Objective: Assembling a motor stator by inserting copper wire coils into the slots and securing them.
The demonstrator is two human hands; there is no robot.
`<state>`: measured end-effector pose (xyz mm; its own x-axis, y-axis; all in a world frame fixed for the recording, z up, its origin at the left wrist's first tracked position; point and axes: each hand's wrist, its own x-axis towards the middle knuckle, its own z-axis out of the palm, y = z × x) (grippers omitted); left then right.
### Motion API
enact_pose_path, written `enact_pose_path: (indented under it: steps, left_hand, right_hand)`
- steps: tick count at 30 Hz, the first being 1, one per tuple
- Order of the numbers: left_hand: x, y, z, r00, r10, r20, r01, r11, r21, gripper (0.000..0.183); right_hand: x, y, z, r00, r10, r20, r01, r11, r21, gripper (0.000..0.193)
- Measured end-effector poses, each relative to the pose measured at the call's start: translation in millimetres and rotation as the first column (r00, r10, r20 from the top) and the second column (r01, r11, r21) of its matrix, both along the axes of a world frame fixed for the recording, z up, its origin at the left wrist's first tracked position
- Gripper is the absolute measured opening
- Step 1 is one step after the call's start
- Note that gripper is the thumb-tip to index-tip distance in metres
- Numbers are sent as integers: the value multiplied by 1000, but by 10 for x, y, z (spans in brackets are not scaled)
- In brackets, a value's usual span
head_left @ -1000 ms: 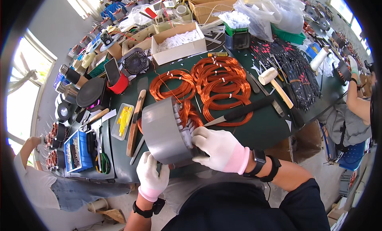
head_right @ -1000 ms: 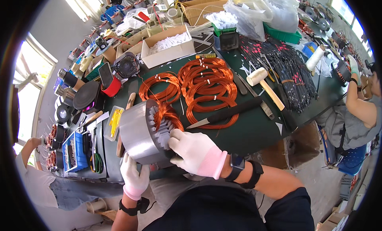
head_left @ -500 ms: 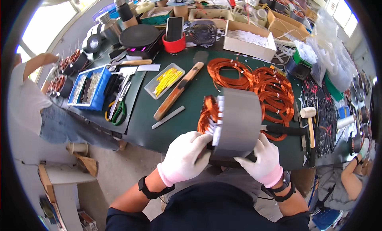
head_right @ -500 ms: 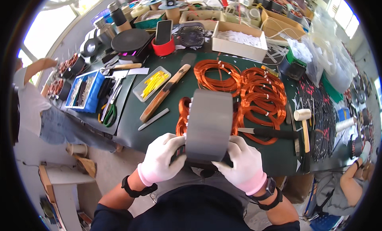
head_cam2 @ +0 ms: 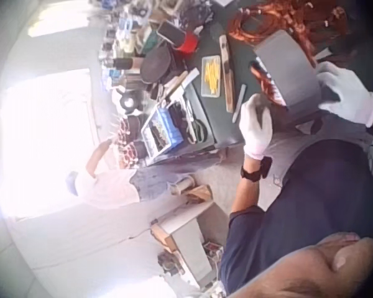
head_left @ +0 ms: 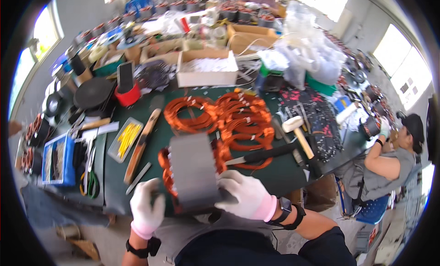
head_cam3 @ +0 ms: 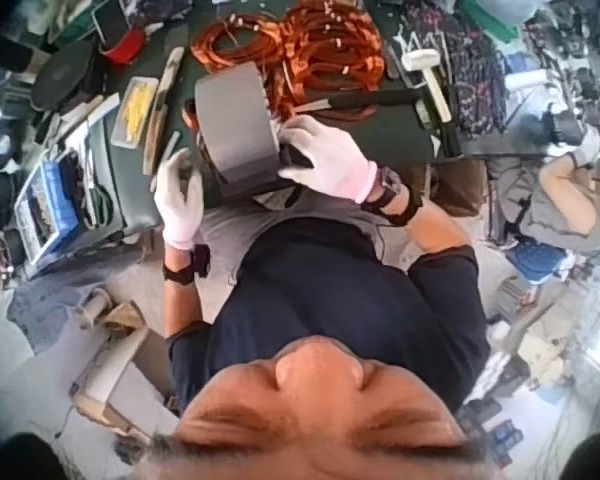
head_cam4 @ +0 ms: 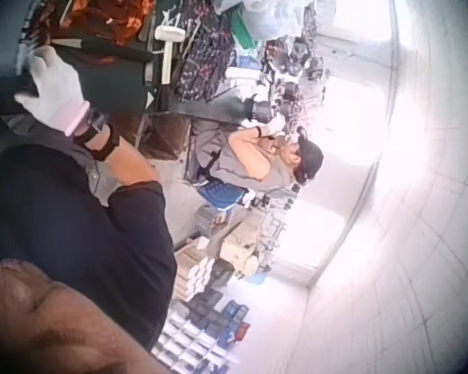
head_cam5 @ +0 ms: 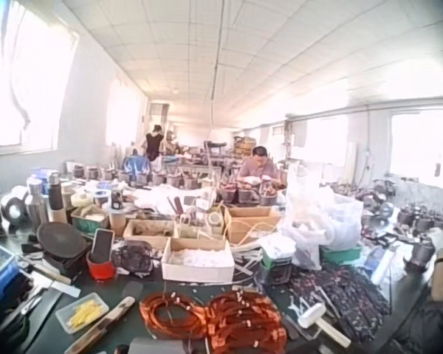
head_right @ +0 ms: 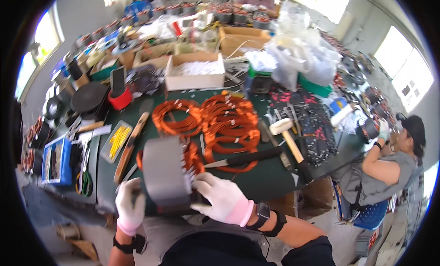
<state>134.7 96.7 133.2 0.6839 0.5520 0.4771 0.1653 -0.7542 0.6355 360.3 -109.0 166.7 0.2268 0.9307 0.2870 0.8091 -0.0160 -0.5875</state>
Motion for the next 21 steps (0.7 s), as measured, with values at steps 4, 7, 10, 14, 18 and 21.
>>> enact_pose_path:
  steps: [4, 7, 10, 14, 18, 21]
  left_hand:
    - [-110, 254, -597, 984, 177, 8, -177, 984, 32, 35]
    - [-18, 163, -553, 970, 198, -140, -200, 980, -4, 36]
    - [-18, 158, -554, 972, 200, -127, -205, 978, -28, 37]
    - [5, 154, -589, 970, 213, -119, -215, 977, -6, 38]
    - [61, 197, -614, 968, 227, -107, -226, 974, 24, 34]
    - [57, 203, -456, 953, 258, -159, -247, 965, 85, 29]
  right_hand:
    - [626, -41, 128, 997, -9, -77, 9, 1000, -9, 48]
    - [1466, 0, 155, 939, -267, -218, 237, 959, -154, 43]
    - [2360, 152, 234, 796, -537, -280, 510, 844, -168, 38]
    - [3569, 400, 75, 795, -606, -26, 597, 776, 201, 36]
    - [4229, 726, 128, 573, -800, 179, 709, 593, 381, 44]
    - [4279, 883, 254, 708, -704, 66, 680, 703, 209, 36]
